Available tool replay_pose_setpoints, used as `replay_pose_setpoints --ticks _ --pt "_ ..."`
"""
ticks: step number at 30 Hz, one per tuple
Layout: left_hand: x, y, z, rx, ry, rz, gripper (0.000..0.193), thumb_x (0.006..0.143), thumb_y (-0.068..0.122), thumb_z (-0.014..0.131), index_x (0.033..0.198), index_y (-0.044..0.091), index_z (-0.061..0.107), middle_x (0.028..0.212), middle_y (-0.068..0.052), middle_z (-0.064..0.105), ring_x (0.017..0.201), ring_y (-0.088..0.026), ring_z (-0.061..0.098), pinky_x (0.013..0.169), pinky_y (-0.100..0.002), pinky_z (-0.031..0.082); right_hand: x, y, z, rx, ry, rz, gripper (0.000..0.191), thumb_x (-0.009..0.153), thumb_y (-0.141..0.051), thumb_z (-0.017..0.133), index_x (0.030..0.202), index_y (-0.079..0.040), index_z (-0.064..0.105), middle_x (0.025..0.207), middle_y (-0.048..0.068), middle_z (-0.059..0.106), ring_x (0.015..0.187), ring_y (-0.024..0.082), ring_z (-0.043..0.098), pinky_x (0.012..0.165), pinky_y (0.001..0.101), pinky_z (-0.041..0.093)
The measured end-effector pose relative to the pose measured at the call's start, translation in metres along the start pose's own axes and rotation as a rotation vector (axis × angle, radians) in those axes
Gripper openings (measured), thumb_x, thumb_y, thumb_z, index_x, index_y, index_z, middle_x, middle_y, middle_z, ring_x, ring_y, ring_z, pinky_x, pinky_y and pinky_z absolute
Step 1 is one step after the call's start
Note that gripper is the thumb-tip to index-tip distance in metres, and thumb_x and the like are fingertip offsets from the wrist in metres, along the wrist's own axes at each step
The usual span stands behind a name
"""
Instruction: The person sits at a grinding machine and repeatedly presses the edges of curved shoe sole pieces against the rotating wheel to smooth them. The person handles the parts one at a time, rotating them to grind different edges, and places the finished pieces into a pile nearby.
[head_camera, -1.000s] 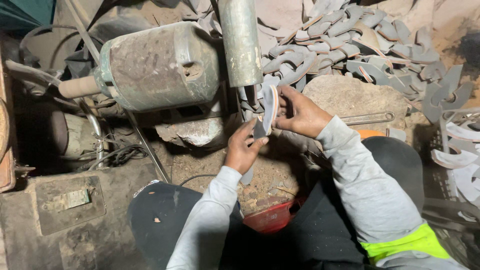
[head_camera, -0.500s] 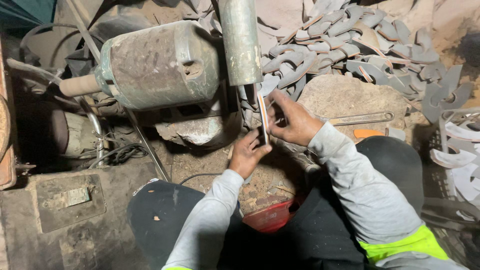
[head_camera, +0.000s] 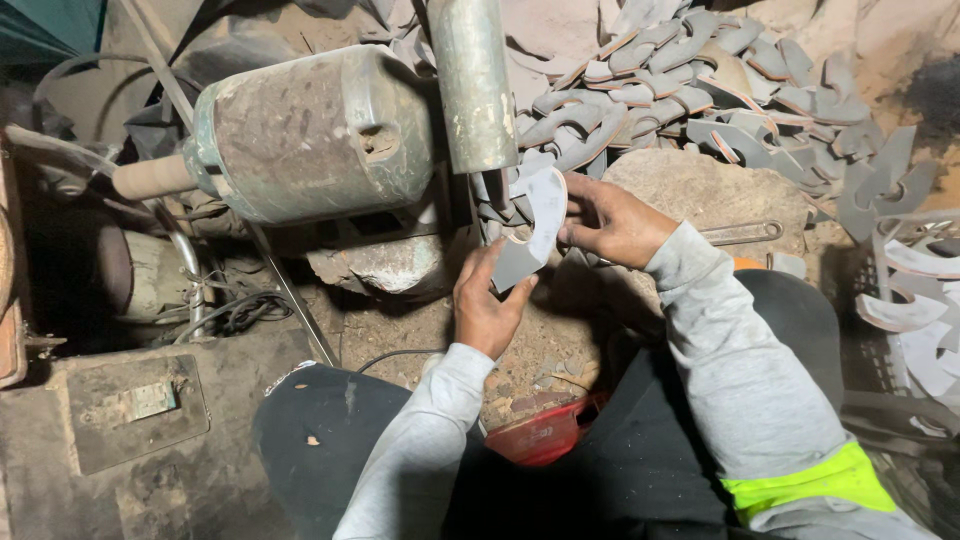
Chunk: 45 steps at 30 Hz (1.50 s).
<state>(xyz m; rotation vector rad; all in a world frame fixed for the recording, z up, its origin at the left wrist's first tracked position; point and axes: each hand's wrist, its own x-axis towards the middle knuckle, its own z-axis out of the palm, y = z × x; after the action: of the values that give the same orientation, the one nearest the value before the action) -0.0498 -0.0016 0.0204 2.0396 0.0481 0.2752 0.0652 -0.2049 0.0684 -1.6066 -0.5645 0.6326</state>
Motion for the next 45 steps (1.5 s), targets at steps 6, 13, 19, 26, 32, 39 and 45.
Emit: replay_pose_setpoints --ticks 6,13,19,26,32,39,45 --pt "0.014 -0.025 0.013 -0.681 -0.308 -0.244 0.059 0.092 0.006 0.071 0.147 0.000 0.051 0.133 -0.011 0.062 0.116 -0.020 0.062 0.102 -0.033 0.054 0.013 0.000 0.025 0.067 0.200 -0.037 0.044 0.095 0.002 0.068 0.136 0.001 0.052 0.105 0.007 0.067 0.096 0.013 0.064 0.085 0.0299 0.055" --pt "0.009 -0.050 0.017 -0.758 -0.400 -0.298 0.046 0.095 0.003 0.069 0.139 -0.003 0.058 0.129 -0.010 0.066 0.124 -0.019 0.062 0.109 -0.034 0.049 0.017 -0.001 0.038 -0.092 0.252 -0.125 0.045 0.089 0.002 0.070 0.130 0.000 0.052 0.098 0.004 0.064 0.092 0.010 0.065 0.084 0.0262 0.058" --pt "-0.005 -0.043 0.029 -0.603 -0.287 -0.254 0.058 0.087 -0.001 0.073 0.141 0.001 0.052 0.138 -0.010 0.056 0.123 -0.020 0.060 0.105 -0.035 0.053 0.003 -0.011 0.025 -0.313 0.093 -0.053 0.044 0.085 -0.002 0.077 0.122 -0.003 0.053 0.095 0.002 0.064 0.087 0.012 0.063 0.079 0.0293 0.055" --pt "-0.003 -0.025 0.016 -0.413 -0.282 -0.159 0.066 0.089 0.002 0.072 0.151 0.005 0.049 0.150 -0.013 0.052 0.127 -0.025 0.060 0.104 -0.038 0.055 -0.011 -0.033 -0.008 -0.200 -0.048 -0.020 0.072 0.081 -0.012 0.079 0.144 -0.007 0.046 0.107 0.004 0.065 0.099 0.012 0.062 0.088 0.0286 0.053" --pt "-0.001 -0.013 0.023 -0.692 -0.267 -0.293 0.061 0.097 0.007 0.067 0.153 0.003 0.044 0.145 -0.014 0.059 0.128 -0.022 0.061 0.106 -0.033 0.052 -0.004 -0.027 -0.011 -0.407 0.370 0.143 0.036 0.089 -0.027 0.079 0.114 -0.004 0.070 0.093 0.006 0.073 0.083 0.014 0.065 0.075 0.0314 0.055" --pt "0.018 0.001 0.020 -0.671 -0.201 -0.202 0.063 0.094 0.003 0.072 0.151 -0.004 0.047 0.128 -0.017 0.067 0.115 -0.021 0.065 0.101 -0.031 0.054 0.001 -0.016 0.003 -0.040 0.226 -0.167 0.038 0.091 -0.008 0.074 0.121 -0.001 0.052 0.110 0.004 0.065 0.104 0.010 0.067 0.091 0.0275 0.056" --pt "0.035 0.003 0.008 -0.860 -0.338 -0.215 0.059 0.096 0.005 0.069 0.150 -0.003 0.046 0.123 -0.007 0.065 0.107 -0.014 0.066 0.081 -0.030 0.058 0.020 -0.005 0.027 -0.007 0.365 -0.211 0.031 0.095 0.001 0.072 0.120 0.000 0.054 0.108 0.004 0.063 0.099 0.009 0.066 0.089 0.0255 0.057"
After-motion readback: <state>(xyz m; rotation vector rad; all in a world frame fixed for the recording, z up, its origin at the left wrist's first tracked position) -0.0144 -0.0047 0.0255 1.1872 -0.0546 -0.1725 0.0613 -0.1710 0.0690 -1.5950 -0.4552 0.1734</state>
